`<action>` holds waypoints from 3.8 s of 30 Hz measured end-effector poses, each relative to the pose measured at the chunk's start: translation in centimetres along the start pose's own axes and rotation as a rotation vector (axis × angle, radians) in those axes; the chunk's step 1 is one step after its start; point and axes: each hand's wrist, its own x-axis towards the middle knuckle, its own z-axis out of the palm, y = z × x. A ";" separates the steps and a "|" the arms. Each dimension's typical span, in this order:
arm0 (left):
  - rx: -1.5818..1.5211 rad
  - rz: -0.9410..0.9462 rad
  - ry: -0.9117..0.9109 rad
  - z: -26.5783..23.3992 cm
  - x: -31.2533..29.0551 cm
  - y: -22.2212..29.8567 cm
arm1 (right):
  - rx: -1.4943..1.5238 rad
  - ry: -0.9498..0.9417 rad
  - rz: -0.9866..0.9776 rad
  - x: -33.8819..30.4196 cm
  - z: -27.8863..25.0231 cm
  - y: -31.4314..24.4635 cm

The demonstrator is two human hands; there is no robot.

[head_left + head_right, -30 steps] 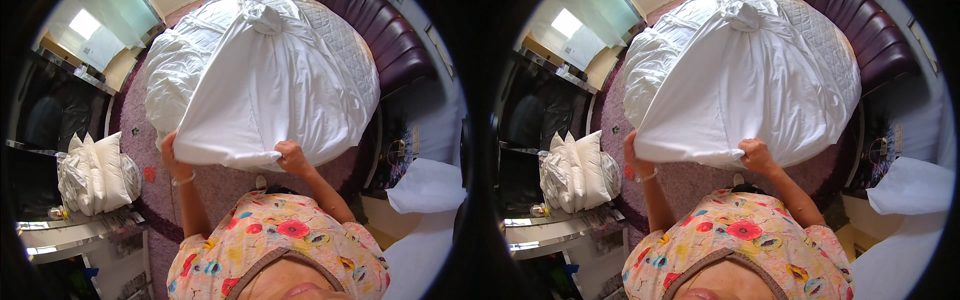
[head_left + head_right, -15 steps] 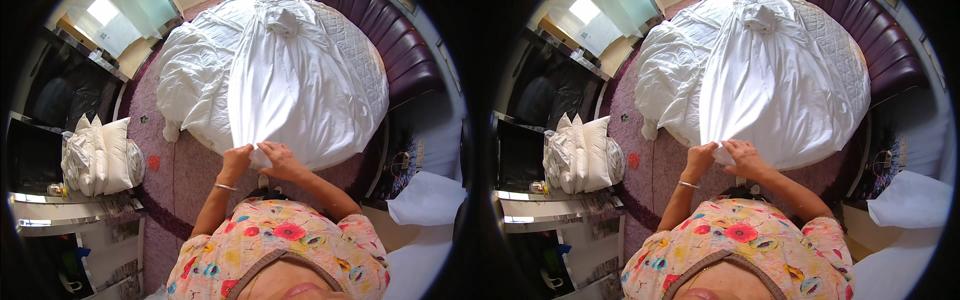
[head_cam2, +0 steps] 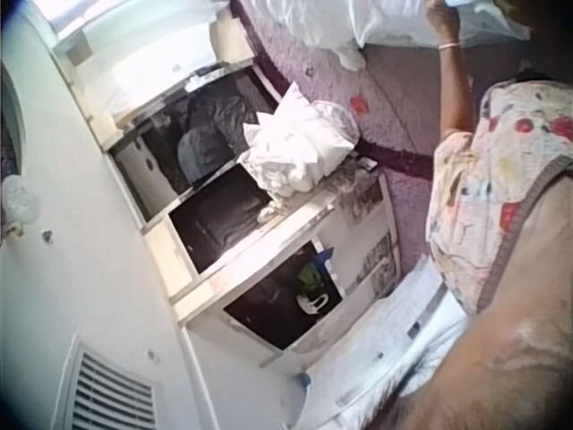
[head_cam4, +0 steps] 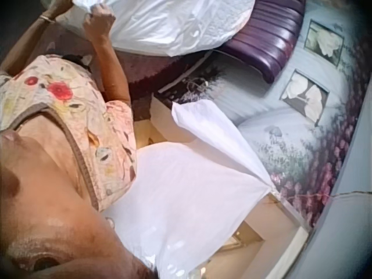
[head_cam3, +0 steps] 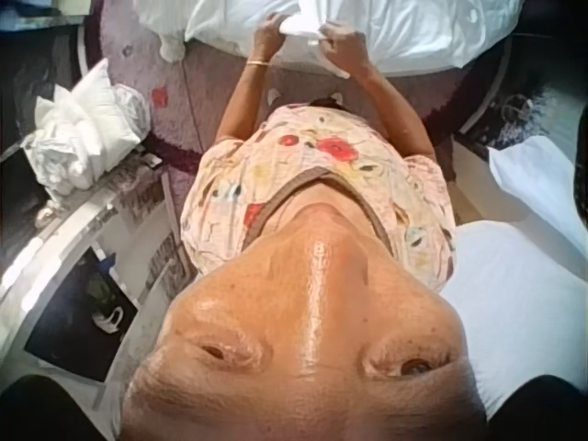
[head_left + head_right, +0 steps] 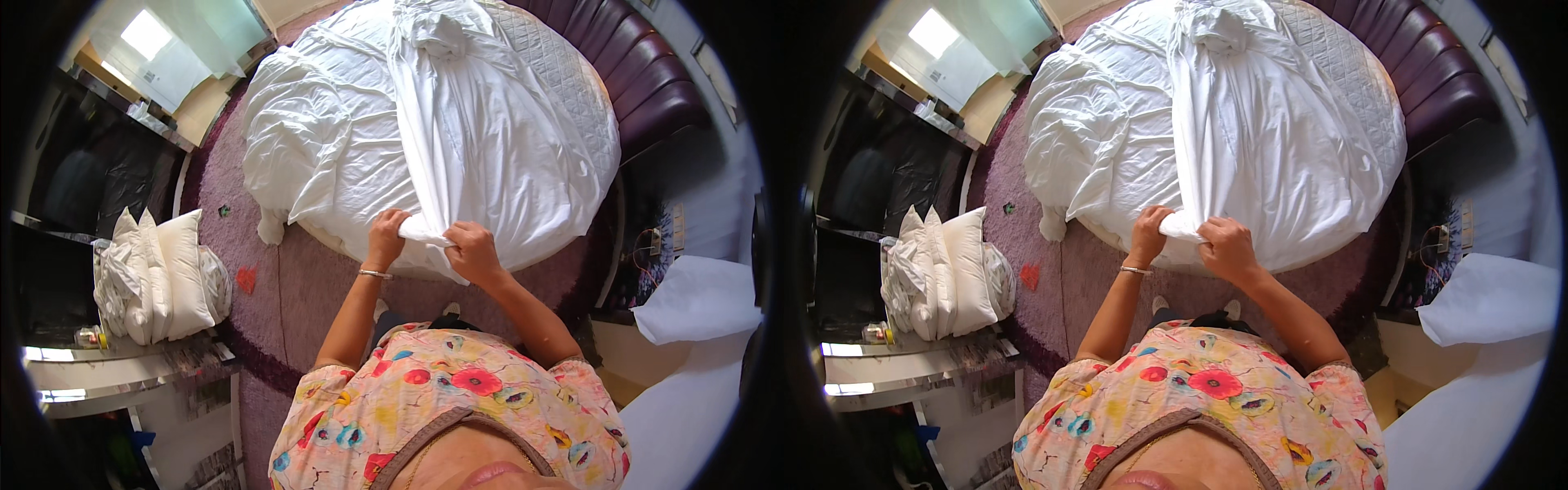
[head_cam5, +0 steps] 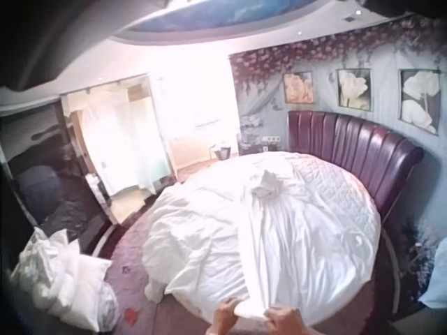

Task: The person folds a large white sheet on a round bed. They repeatedly lift, align, and smooth the fabric by hand, working around the bed to gather and fold the sheet into a more compact shape.

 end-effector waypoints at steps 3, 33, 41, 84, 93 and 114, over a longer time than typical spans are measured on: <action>-0.388 -0.181 0.100 -1.4 0.6 -4.3 | -0.018 -0.007 0.058 -0.4 1.8 0.0; -0.008 0.090 -0.394 -22.4 -5.0 -11.4 | 0.008 -0.099 0.051 4.4 19.3 -13.6; -0.241 0.006 -0.286 -22.1 -5.9 -12.2 | 0.066 -0.303 0.097 0.0 17.8 -11.7; -0.174 -0.569 -0.564 -15.5 -2.5 -18.6 | 0.165 -0.364 -0.165 0.0 20.6 -20.1; -0.811 -0.967 -0.524 -11.0 -1.9 -20.5 | 0.170 -0.454 -0.220 0.3 20.0 -20.6; -1.238 -1.400 -0.057 -10.9 -4.4 -21.8 | 0.177 -0.826 0.033 -0.6 24.2 -18.4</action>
